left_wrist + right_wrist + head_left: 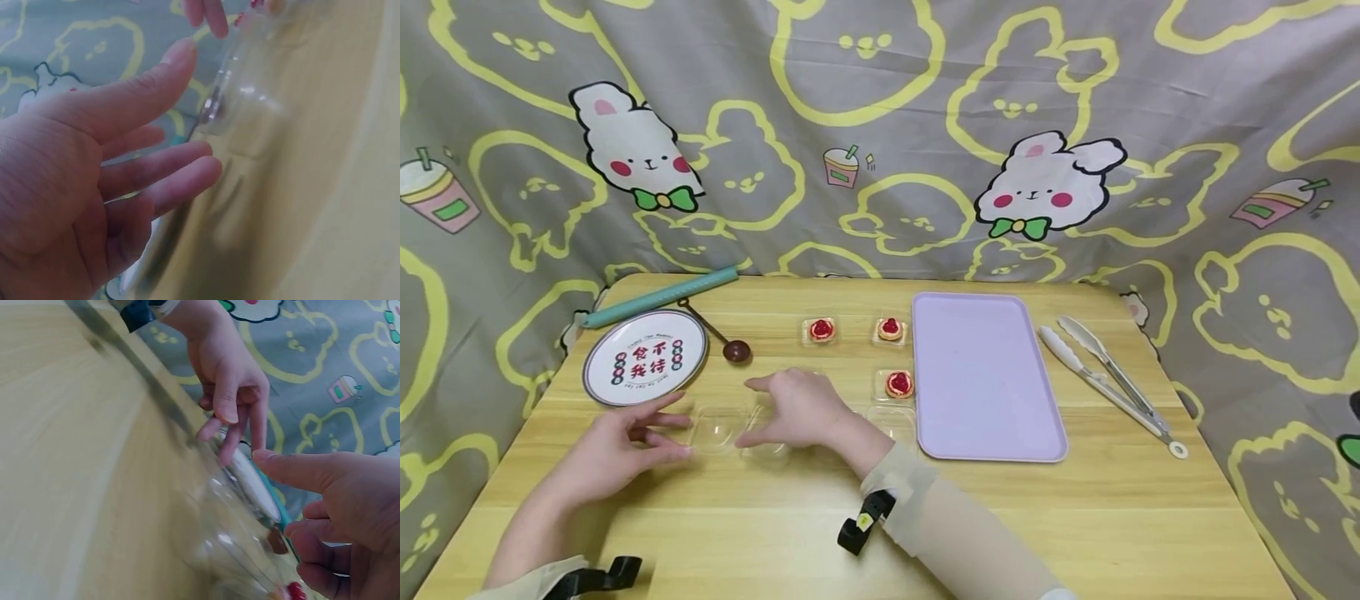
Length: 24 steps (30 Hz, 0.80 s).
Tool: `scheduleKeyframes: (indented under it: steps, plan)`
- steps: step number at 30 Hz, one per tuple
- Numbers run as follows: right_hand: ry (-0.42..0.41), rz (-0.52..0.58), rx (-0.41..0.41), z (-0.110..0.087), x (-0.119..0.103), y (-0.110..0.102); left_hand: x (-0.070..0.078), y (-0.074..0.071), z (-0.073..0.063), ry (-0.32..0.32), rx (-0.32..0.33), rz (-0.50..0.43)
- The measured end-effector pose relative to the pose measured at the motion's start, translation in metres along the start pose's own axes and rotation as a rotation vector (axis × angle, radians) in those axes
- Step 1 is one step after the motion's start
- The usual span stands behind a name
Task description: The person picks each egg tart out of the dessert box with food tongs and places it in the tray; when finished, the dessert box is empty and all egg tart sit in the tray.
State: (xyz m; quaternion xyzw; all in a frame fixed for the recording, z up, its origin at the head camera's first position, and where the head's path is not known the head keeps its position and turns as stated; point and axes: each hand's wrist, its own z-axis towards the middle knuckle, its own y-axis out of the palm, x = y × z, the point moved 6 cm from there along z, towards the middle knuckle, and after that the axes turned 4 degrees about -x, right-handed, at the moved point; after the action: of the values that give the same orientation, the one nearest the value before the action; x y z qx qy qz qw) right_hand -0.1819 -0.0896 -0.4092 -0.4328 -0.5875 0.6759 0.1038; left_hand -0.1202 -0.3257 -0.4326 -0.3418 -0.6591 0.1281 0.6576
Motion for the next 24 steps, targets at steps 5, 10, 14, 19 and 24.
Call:
scheduleKeyframes:
  steps: [5,10,14,19,24]
  plan:
    - [0.013,0.077,0.035,-0.009,0.012,-0.018,0.015,-0.007,0.003,0.073,0.060,0.013]
    - [0.037,0.129,0.076,-0.020,0.030,-0.039,0.033,-0.007,0.015,0.114,0.092,0.049]
    - [0.069,0.189,0.104,-0.032,0.047,-0.054,0.048,0.001,0.030,0.123,0.077,0.030]
    - [0.083,0.219,0.176,-0.053,0.070,-0.075,0.067,0.018,0.052,0.161,0.059,0.002]
    - [0.109,0.231,0.247,-0.079,0.094,-0.099,0.089,0.035,0.074,0.196,0.039,-0.013]
